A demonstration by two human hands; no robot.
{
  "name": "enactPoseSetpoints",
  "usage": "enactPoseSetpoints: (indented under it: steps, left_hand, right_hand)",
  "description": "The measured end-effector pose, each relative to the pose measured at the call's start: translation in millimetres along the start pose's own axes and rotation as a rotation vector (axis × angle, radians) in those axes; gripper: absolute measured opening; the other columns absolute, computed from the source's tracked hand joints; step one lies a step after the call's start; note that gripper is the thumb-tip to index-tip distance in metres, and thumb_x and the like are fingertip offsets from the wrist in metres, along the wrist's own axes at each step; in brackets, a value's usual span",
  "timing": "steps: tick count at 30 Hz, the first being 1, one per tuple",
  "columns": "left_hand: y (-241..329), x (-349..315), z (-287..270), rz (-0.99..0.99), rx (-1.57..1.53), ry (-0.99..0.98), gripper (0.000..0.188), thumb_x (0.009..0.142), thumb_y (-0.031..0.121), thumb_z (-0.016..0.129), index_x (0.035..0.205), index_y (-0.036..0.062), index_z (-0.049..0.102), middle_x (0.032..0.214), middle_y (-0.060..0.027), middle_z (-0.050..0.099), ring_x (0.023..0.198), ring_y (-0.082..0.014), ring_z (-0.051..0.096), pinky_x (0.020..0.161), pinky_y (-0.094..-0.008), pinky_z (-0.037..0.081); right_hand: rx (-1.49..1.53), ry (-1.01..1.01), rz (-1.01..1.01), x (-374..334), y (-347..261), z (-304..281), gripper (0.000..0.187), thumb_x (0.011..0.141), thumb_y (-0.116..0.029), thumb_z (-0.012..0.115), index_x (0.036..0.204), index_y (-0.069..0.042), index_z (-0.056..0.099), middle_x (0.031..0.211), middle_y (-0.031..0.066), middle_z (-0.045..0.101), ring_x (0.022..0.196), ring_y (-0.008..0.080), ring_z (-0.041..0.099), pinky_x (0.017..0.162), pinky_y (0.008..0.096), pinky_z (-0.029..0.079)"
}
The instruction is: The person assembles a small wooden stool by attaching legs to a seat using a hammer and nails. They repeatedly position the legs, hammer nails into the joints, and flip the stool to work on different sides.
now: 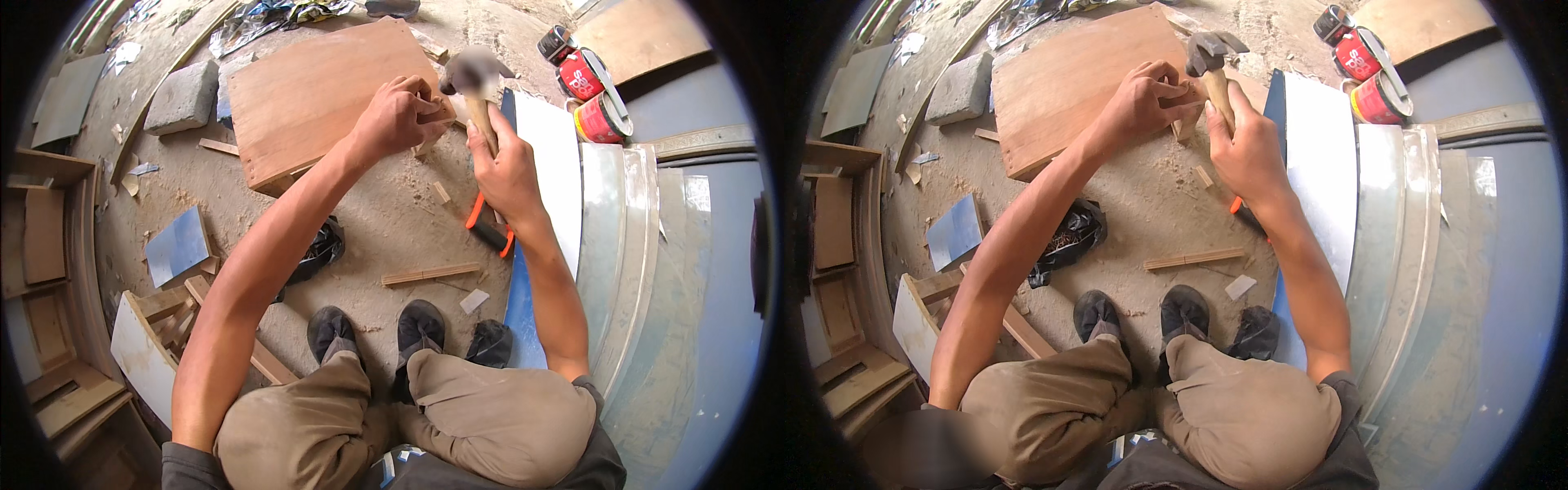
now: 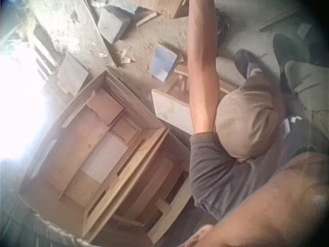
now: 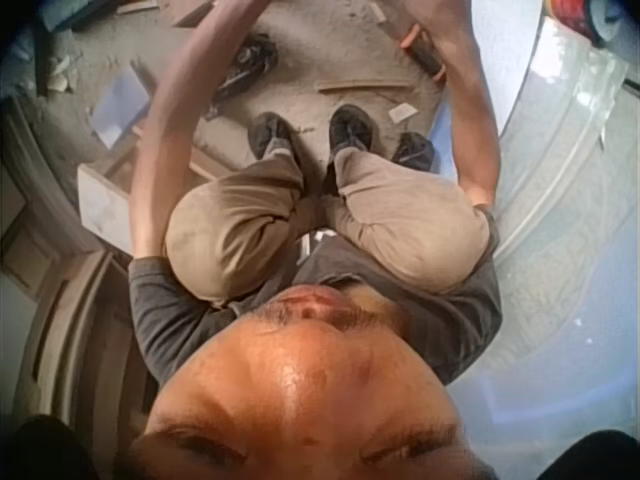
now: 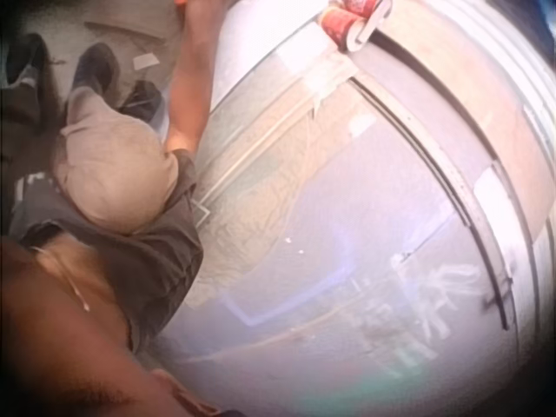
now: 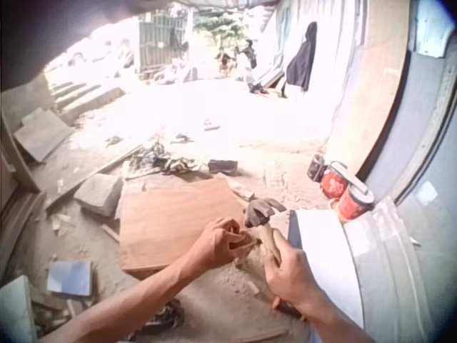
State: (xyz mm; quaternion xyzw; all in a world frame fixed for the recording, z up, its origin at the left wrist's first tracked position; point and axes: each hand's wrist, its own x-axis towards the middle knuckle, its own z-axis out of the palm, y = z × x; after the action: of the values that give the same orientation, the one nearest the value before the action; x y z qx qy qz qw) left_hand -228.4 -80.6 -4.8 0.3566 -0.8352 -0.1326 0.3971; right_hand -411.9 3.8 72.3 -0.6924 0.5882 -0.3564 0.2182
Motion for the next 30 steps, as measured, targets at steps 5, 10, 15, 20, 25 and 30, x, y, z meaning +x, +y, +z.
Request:
enactPoseSetpoints:
  steps: [5,10,15,20,25,30]
  left_hand:
    - [-3,3,0,-0.009,0.032,-0.029,0.03,0.076,0.024,0.082,0.103,0.01,0.08,0.097,-0.0123,0.064,0.098,-0.0279,0.061,0.089,-0.0371,0.05]
    - [-7,2,3,-0.027,0.033,-0.017,0.029,0.076,0.023,0.081,0.102,0.0104,0.08,0.097,-0.0116,0.065,0.097,-0.0281,0.061,0.089,-0.0376,0.05]
    - [-5,2,3,-0.029,0.015,-0.017,0.028,0.077,0.022,0.08,0.102,0.0116,0.08,0.096,-0.0112,0.065,0.096,-0.0281,0.061,0.089,-0.0373,0.049]
    - [-4,1,-1,-0.045,-0.002,-0.021,0.026,0.077,0.022,0.079,0.101,0.011,0.08,0.096,-0.0111,0.065,0.096,-0.0286,0.061,0.09,-0.0376,0.049]
    - [-2,3,1,-0.042,-0.005,0.011,0.026,0.078,0.023,0.08,0.1,0.0089,0.08,0.096,-0.011,0.064,0.098,-0.0294,0.06,0.088,-0.0379,0.049]
    - [-2,3,-8,-0.061,0.066,-0.157,0.027,0.083,0.026,0.077,0.105,0.0098,0.078,0.102,-0.0087,0.064,0.107,-0.0261,0.058,0.094,-0.0417,0.044]
  right_hand:
    - [0.033,0.092,-0.082,2,-2,-9,0.039,0.099,-0.021,0.058,0.127,0.006,0.056,0.088,0.0288,0.068,0.085,0.0435,0.07,0.071,0.0412,0.053]
    - [0.056,-0.012,0.006,1,-11,-9,0.039,0.099,-0.021,0.058,0.127,0.006,0.055,0.092,0.029,0.068,0.089,0.0449,0.07,0.075,0.0422,0.054]
    - [-0.046,-0.023,-0.059,8,-12,-18,0.039,0.099,-0.02,0.058,0.13,0.005,0.054,0.092,0.0302,0.067,0.09,0.0452,0.069,0.073,0.0416,0.053]
    - [0.02,-0.014,-0.052,0,-23,-10,0.038,0.1,-0.02,0.057,0.129,0.005,0.054,0.087,0.0299,0.066,0.082,0.0432,0.069,0.07,0.0424,0.053]
    - [-0.013,-0.036,0.002,0,-8,-6,0.037,0.099,-0.019,0.059,0.129,0.002,0.055,0.079,0.0206,0.067,0.066,0.0276,0.066,0.063,0.0366,0.051]
    - [0.274,0.008,0.038,15,-16,-17,0.042,0.096,-0.013,0.061,0.133,0.005,0.052,0.1,0.0156,0.069,0.085,0.0144,0.063,0.077,0.0303,0.051]
